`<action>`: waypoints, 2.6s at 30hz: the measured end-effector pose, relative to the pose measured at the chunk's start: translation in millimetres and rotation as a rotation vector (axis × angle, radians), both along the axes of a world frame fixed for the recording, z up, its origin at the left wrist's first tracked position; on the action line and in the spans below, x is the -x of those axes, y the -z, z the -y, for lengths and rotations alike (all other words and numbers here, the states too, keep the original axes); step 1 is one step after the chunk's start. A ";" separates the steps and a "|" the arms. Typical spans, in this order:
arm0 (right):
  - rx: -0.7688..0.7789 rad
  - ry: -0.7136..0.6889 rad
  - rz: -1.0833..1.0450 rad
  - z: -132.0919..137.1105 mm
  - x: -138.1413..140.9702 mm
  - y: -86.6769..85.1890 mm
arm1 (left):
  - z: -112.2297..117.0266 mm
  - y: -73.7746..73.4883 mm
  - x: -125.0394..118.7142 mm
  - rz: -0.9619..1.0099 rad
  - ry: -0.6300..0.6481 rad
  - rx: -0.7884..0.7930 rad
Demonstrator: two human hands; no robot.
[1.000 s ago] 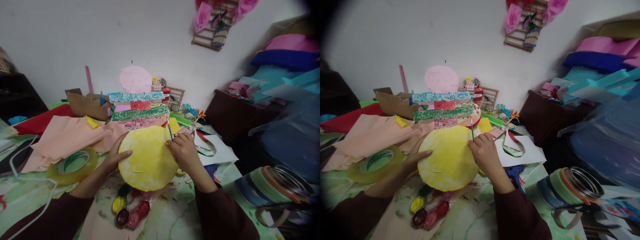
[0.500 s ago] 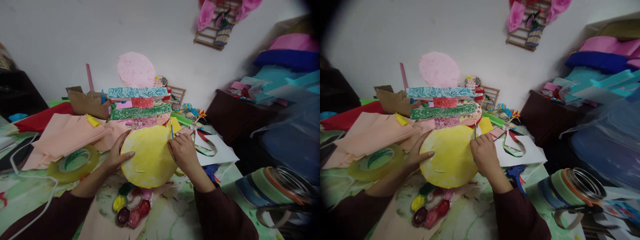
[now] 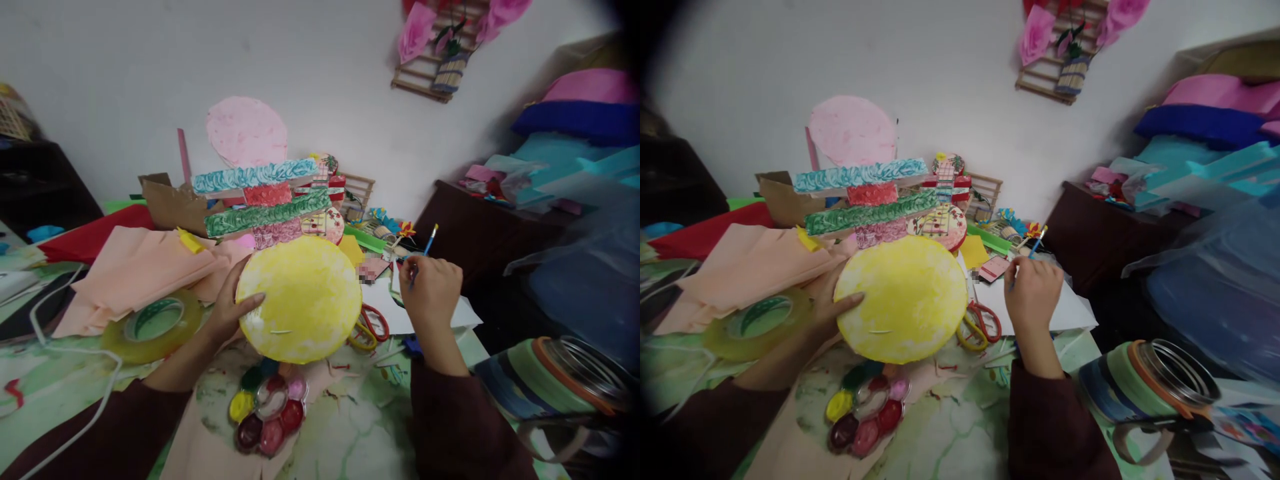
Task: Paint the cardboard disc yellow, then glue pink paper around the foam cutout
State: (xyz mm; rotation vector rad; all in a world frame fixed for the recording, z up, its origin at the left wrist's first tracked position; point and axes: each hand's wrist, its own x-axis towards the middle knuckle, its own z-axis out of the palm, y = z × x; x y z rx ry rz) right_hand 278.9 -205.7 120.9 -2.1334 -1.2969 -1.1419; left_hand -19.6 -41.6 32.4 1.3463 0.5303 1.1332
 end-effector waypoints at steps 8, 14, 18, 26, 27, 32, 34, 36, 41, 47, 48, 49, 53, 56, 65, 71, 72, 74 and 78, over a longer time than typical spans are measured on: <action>0.130 0.256 -0.121 12.7 -25.7 -2.8 | -9.9 1.9 -0.5 -0.029 -0.166 -0.117; 0.112 -0.409 0.052 -4.8 58.2 3.8 | -9.8 5.0 -5.4 0.020 -0.160 -0.067; 0.230 -0.804 0.180 -14.7 113.0 21.4 | -3.0 3.2 -7.9 0.021 -0.149 -0.058; 0.305 -0.874 0.229 -19.8 131.4 43.4 | 8.1 0.1 -10.4 -0.044 -0.154 -0.168; 0.316 -0.868 0.225 -20.0 131.5 44.0 | 7.4 1.5 -10.6 -0.045 -0.149 -0.167; 0.322 -0.880 0.224 -22.1 132.2 47.7 | 1.9 8.3 -11.5 -0.024 -0.156 -0.204; 0.294 -0.878 0.233 -23.4 132.4 49.5 | 0.7 9.2 -11.7 -0.014 -0.173 -0.213; 0.248 -0.871 0.237 -24.0 131.4 49.4 | 0.4 8.7 -11.8 0.001 -0.181 -0.203; 0.078 -0.767 0.236 -18.9 102.2 30.3 | -0.2 5.4 -11.2 0.070 -0.146 -0.109; -0.181 -0.100 0.136 1.1 -4.4 3.0 | 1.7 3.6 -10.9 0.175 -0.104 0.032; -0.164 -0.012 0.058 4.4 -20.3 1.9 | 2.8 3.0 -10.9 0.182 -0.090 0.048; -0.138 0.037 -0.003 7.3 -32.7 1.4 | 4.1 2.2 -11.0 0.189 -0.076 0.059; -0.196 -0.040 -0.111 12.8 -43.1 1.1 | 9.6 -1.4 -10.9 0.214 -0.027 0.095; -0.272 -0.198 -0.142 12.4 -25.7 -2.0 | 12.8 -2.5 -9.8 0.212 0.014 0.116; -0.565 -0.526 -0.469 14.0 24.7 -11.8 | 18.6 0.1 -3.5 0.166 0.084 0.148; -0.485 -0.738 -0.486 16.0 57.3 -17.4 | 22.7 1.4 -3.8 0.111 0.098 0.193; -0.465 -0.752 -0.470 15.7 60.0 -18.3 | 23.5 0.9 -4.1 0.104 0.095 0.195; -0.435 -0.764 -0.467 14.7 63.0 -18.7 | 25.2 -1.4 -4.8 0.091 0.088 0.194; -0.411 -0.766 -0.555 12.6 63.7 -13.8 | 28.3 -9.1 -6.0 0.082 0.071 0.206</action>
